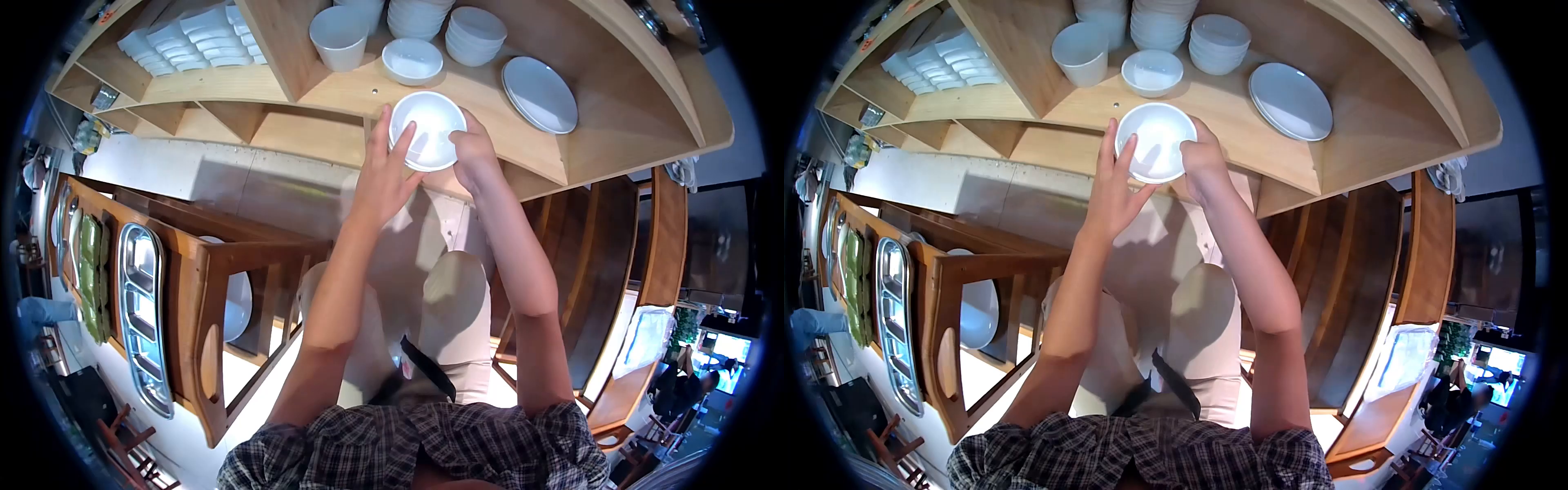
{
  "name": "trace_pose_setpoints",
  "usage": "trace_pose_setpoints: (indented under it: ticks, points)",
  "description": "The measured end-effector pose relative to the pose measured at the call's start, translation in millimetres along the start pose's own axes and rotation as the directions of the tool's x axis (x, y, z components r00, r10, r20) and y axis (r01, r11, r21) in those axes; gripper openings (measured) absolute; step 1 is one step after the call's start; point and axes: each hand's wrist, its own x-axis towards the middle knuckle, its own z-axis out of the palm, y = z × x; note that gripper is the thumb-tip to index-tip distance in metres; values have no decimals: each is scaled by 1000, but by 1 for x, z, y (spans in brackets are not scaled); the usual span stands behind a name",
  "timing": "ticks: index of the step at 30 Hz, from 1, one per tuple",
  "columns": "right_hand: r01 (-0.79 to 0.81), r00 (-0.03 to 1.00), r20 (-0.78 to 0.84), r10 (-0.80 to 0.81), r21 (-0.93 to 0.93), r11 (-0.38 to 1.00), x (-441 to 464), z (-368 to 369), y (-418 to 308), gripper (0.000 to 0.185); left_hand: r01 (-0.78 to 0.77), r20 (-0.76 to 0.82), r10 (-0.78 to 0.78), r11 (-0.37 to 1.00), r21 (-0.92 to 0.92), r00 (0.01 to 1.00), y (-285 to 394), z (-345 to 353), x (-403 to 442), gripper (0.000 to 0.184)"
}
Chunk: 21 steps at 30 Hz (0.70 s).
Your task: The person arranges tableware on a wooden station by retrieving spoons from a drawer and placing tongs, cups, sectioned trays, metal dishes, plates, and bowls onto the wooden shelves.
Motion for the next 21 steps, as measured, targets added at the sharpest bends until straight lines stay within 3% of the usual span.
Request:
trace_pose_setpoints:
  ticks: [2, 3, 5, 6, 7, 10, 12, 13, 15, 16, 17, 19, 20, 21]
  points:
    - [46, 999, -18, -46, -35, 998, -1, 1, 0, 49, 37, 88, -39, 999, 26, 995, 5, -1, 6, 67]
    - [-7, 998, -56, 4, -64, 998, -3, 2, -1, 49, 48, 103, -50, 999, 22, 993, 10, -3, 9, 67]
    - [-77, 991, -117, 68, -79, 994, -18, 3, -1, 49, 220, 174, -195, 966, -135, 965, 27, -9, 5, 65]
    - [-105, 989, -122, 89, -123, 987, -29, 3, -4, 48, 274, 215, -244, 953, -125, 946, 39, -17, 3, 63]
    - [-117, 987, -127, 97, -164, 980, -37, 2, -9, 47, 265, 225, -231, 955, -135, 947, 49, -19, -1, 63]
    - [-162, 972, -189, 141, -101, 982, -78, 0, -13, 45, 317, 195, -283, 932, -177, 939, 87, -34, -17, 61]
    - [-249, 959, -136, 249, 17, 968, -108, 4, -30, 45, 488, 46, -488, 854, -182, 871, 125, -49, -10, 57]
    - [-212, 968, -150, 201, -66, 975, -123, 5, -33, 47, 486, 35, -488, 855, -179, 872, 133, -61, -6, 57]
    - [-246, 965, -96, 243, -20, 969, -155, 11, -58, 50, 780, 327, -714, 512, -359, 619, 145, -90, -3, 56]
    - [-245, 966, -88, 242, -23, 969, -175, 17, -79, 50, 833, 420, -719, 482, -272, 554, 155, -108, 6, 57]
    - [-218, 975, -58, 215, -44, 975, -194, 24, -103, 52, 830, 409, -722, 485, -275, 558, 175, -127, 23, 57]
    - [-174, 985, -16, 173, -66, 983, -222, 38, -152, 54, 901, 652, -654, 418, -111, 384, 219, -168, 60, 57]
    - [-189, 982, 1, 190, -75, 979, -237, 43, -174, 55, 840, 627, -614, 529, -124, 479, 233, -178, 59, 54]
    - [-210, 977, 18, 212, -88, 974, -253, 48, -197, 57, 840, 616, -621, 526, -130, 484, 254, -193, 67, 54]
